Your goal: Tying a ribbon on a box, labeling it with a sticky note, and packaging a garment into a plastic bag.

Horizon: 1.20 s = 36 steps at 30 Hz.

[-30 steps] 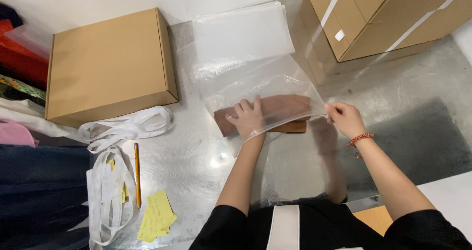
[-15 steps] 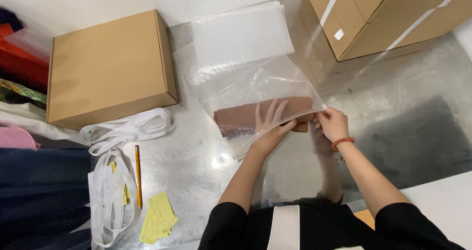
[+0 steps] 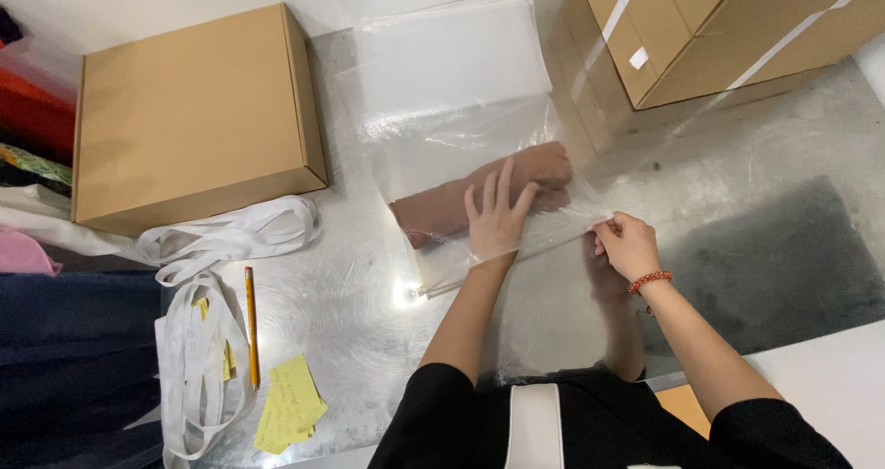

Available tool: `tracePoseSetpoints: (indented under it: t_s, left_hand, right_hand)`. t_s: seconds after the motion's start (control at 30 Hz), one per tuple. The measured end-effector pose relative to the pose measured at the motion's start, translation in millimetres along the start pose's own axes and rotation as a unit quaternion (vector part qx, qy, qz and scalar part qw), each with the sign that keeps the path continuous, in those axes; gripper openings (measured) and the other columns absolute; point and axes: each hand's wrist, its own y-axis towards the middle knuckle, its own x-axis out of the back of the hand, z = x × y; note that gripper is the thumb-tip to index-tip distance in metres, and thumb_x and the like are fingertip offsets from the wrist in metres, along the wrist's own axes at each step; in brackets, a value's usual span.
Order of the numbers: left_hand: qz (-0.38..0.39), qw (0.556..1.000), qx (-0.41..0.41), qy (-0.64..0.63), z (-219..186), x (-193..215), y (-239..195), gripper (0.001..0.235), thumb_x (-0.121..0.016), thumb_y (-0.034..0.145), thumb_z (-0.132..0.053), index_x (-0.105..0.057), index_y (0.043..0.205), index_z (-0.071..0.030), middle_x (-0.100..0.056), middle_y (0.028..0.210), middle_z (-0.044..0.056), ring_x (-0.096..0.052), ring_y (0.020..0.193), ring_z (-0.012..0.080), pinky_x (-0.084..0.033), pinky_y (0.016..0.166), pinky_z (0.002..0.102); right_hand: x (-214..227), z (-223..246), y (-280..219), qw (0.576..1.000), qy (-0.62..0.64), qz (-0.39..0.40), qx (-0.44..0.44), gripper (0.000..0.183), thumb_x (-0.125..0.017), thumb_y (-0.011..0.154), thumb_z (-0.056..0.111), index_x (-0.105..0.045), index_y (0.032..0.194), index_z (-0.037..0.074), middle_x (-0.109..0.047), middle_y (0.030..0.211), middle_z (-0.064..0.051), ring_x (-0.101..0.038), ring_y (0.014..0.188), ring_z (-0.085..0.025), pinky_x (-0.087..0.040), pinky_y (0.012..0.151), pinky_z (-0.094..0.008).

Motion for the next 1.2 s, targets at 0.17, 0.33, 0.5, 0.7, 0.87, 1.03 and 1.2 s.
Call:
tracePoseSetpoints:
  t_s: [0.17,0.33,0.5,0.7,0.87,1.03,1.2]
  left_hand:
    - [-0.005,0.994,-0.107,-0.016,25.1,38.1,-51.0,0.039,-0.049,0.109,-0.029,-0.052,0.148,-0.032,-0.017,0.181,0.008,-0.022,0.165,0.0262,-0.024,0.130,0.058]
    - [0.045,0.995,-0.073,-0.049,33.6,60.4,-79.5,0.047,-0.052,0.108,-0.029,-0.050,0.155,-0.022,-0.013,0.181,0.009,-0.020,0.166,0.0273,-0.023,0.131,0.052]
    - [0.082,0.985,-0.030,-0.148,33.6,63.2,-98.0,0.040,-0.048,0.110,-0.022,-0.055,0.150,-0.019,-0.022,0.179,0.008,-0.024,0.164,0.0299,-0.032,0.121,0.068]
    - [-0.173,0.968,-0.157,-0.087,30.3,86.0,-133.6,0.024,-0.049,0.111,-0.029,-0.068,0.125,-0.033,-0.063,0.121,-0.009,-0.066,0.114,0.0161,-0.052,0.081,0.025]
    - [-0.218,0.974,-0.058,-0.012,42.9,101.0,-102.6,0.041,-0.067,0.099,-0.026,-0.066,0.139,-0.035,-0.057,0.117,-0.001,-0.059,0.102,0.0241,-0.048,0.082,0.037]
    - [-0.180,0.980,-0.068,-0.047,63.5,82.1,-79.5,0.032,-0.075,0.092,-0.024,-0.075,0.123,-0.032,-0.055,0.106,-0.002,-0.057,0.093,0.0224,-0.044,0.076,0.036]
    - [-0.155,0.981,-0.091,-0.071,64.2,90.2,-77.1,0.032,-0.068,0.100,-0.039,-0.071,0.132,-0.040,-0.060,0.117,-0.004,-0.060,0.109,0.0227,-0.046,0.087,0.037]
  right_hand:
    - [-6.1,0.9,-12.4,0.995,0.086,0.020,-0.055,0.034,-0.063,0.102,0.023,-0.077,0.081,0.000,-0.073,0.059,-0.016,-0.070,0.045,-0.025,-0.057,0.040,-0.031]
    - [-19.7,56.4,-62.5,0.941,0.265,0.170,-0.121,0.047,-0.053,0.114,0.026,-0.072,0.112,-0.016,-0.078,0.086,-0.028,-0.079,0.073,-0.031,-0.065,0.062,-0.034]
    - [-62.1,110.2,-61.8,0.876,0.405,0.205,-0.165,0.053,-0.055,0.111,0.025,-0.050,0.147,-0.013,-0.061,0.141,-0.037,-0.067,0.122,-0.047,-0.059,0.100,-0.054]
    - [-106.9,101.9,-22.6,0.867,0.421,0.192,-0.186,0.095,-0.056,0.101,0.076,-0.043,0.149,-0.005,-0.072,0.132,-0.022,-0.078,0.102,-0.030,-0.067,0.078,-0.034]
    - [-105.4,131.4,-21.8,0.869,0.423,0.173,-0.190,0.126,-0.069,0.085,0.086,-0.030,0.158,-0.010,-0.069,0.132,-0.028,-0.076,0.108,-0.035,-0.067,0.080,-0.039]
    - [-136.8,129.4,16.6,0.875,0.420,0.097,-0.221,0.125,-0.089,0.077,0.078,-0.042,0.147,-0.014,-0.071,0.119,-0.030,-0.080,0.091,-0.030,-0.070,0.073,-0.038]
    - [-130.9,163.9,-1.7,0.953,0.222,0.021,-0.206,0.102,-0.088,0.074,0.076,-0.071,0.126,-0.010,-0.071,0.129,-0.029,-0.064,0.130,-0.041,-0.049,0.112,-0.051]
